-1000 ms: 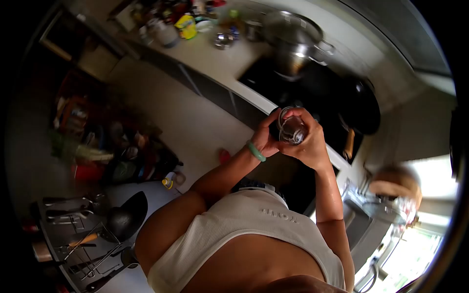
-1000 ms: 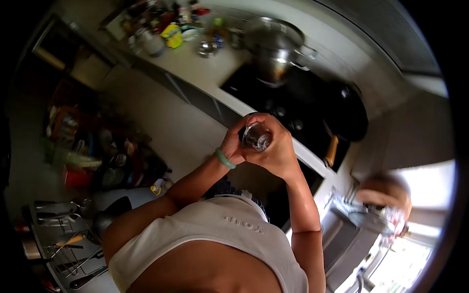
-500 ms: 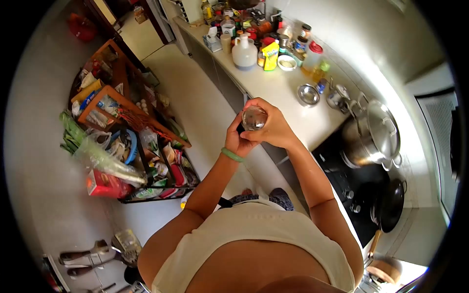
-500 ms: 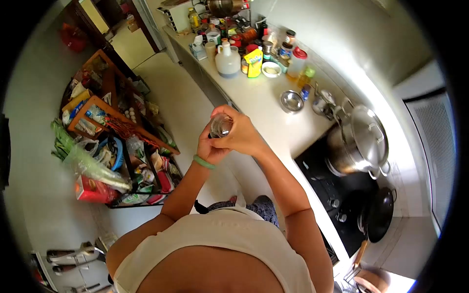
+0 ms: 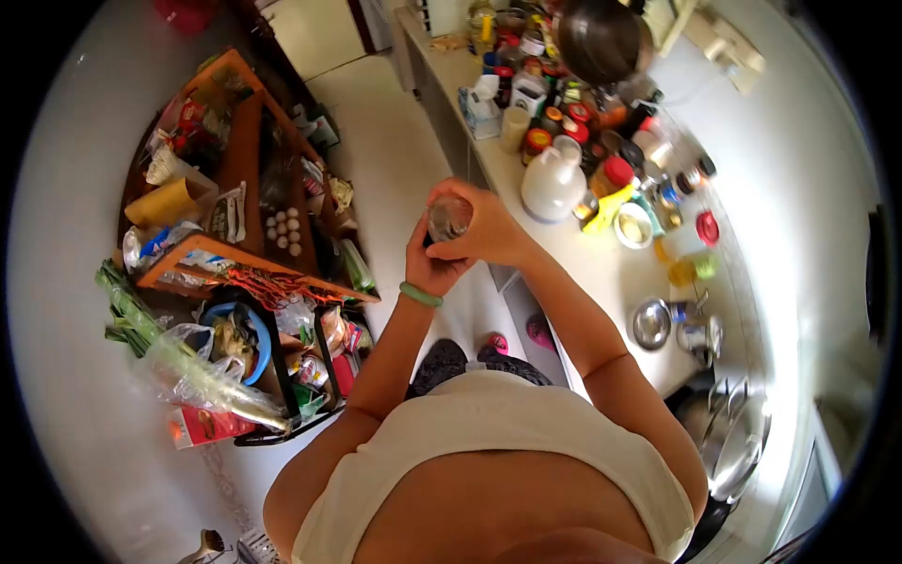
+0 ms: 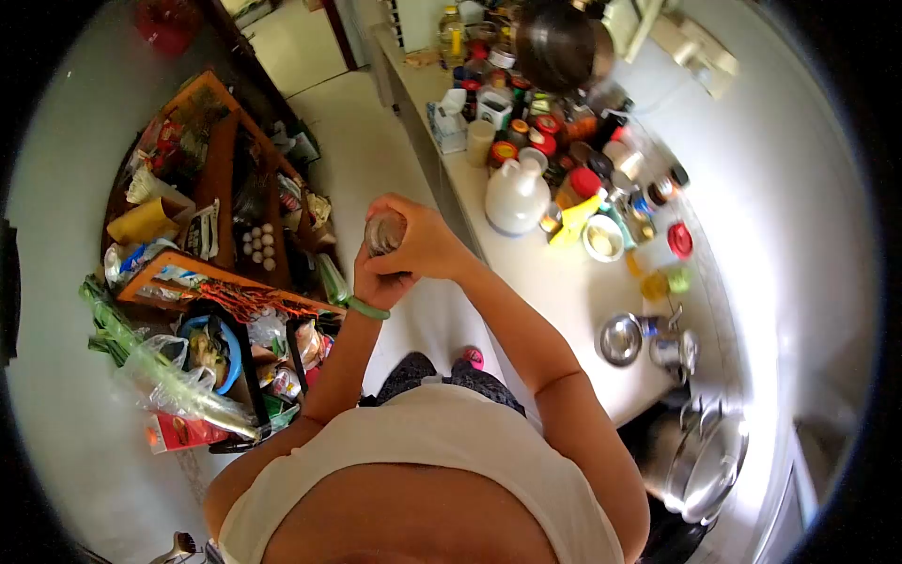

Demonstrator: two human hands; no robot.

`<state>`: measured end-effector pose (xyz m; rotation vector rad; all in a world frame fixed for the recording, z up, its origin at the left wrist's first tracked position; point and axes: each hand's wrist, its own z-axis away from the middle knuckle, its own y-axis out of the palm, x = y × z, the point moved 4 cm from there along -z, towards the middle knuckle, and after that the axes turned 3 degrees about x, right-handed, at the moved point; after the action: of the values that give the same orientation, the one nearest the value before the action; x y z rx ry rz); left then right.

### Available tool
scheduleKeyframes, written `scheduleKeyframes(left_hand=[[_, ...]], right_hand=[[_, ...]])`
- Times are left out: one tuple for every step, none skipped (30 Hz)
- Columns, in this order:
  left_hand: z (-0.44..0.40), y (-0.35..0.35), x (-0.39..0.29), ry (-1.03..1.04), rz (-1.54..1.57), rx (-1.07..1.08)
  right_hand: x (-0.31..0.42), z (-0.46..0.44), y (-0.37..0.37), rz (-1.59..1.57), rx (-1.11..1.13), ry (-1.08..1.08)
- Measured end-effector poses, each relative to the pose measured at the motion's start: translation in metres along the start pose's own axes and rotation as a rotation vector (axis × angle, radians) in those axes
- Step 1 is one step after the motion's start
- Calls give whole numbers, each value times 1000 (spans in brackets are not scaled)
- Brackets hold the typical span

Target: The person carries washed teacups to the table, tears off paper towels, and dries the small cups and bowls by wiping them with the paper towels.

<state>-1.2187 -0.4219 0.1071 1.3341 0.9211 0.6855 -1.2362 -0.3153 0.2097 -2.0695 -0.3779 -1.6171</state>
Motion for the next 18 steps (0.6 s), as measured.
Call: scheduleKeyframes(left_hand=[[-14,0,-18,27,11,-7],[-28,0,-39,64,-22,-30],[-42,1,-62,106,-61,-56],[-57,-8,-84,112,9,-65],[-69,-16,-105,149,15,-73],[-84,-13,-131,202,-9,-149],[-100,-17,-155,251,-30,-222],[-115,-19,-178,259,-35,-197],[-130,-22,-208,271,-44,-201],[-145,-33,-232,256,-32,-198],[-165,-39,-260,239,-24,-186],[-184,-39,-290,281,-62,-223],[-203,-45,-318,284,-59,-221],[-219,-54,-343,268,-47,-235],[-238,-52,-374,250,-52,-240],[-257,-54,-398,262,-29,-254],[-278,-61,-425,257,-30,-260],[-301,-64,-453,260,-47,-263]], right_hand=[[-4,-25,-3,10,42,36],[-17,-55,-7,5,83,42],[-30,-89,-9,-65,107,-54],[-39,-118,-8,-135,130,-148],[-49,-146,-7,-144,167,-148],[-46,-178,-11,-182,177,-153],[-48,-208,-13,-216,183,-156],[-53,-235,-17,-160,167,-128],[-57,-267,-17,-169,175,-138],[-67,-295,-17,-206,163,-130],[-74,-329,-19,-237,146,-130],[-75,-369,-24,-233,143,-143],[-84,-400,-26,-204,137,-122],[-95,-427,-26,-183,131,-88],[-95,-462,-29,-188,127,-92],[-100,-494,-32,-201,125,-76],[-109,-527,-36,-217,122,-54],[-114,-559,-42,-226,114,-56]])
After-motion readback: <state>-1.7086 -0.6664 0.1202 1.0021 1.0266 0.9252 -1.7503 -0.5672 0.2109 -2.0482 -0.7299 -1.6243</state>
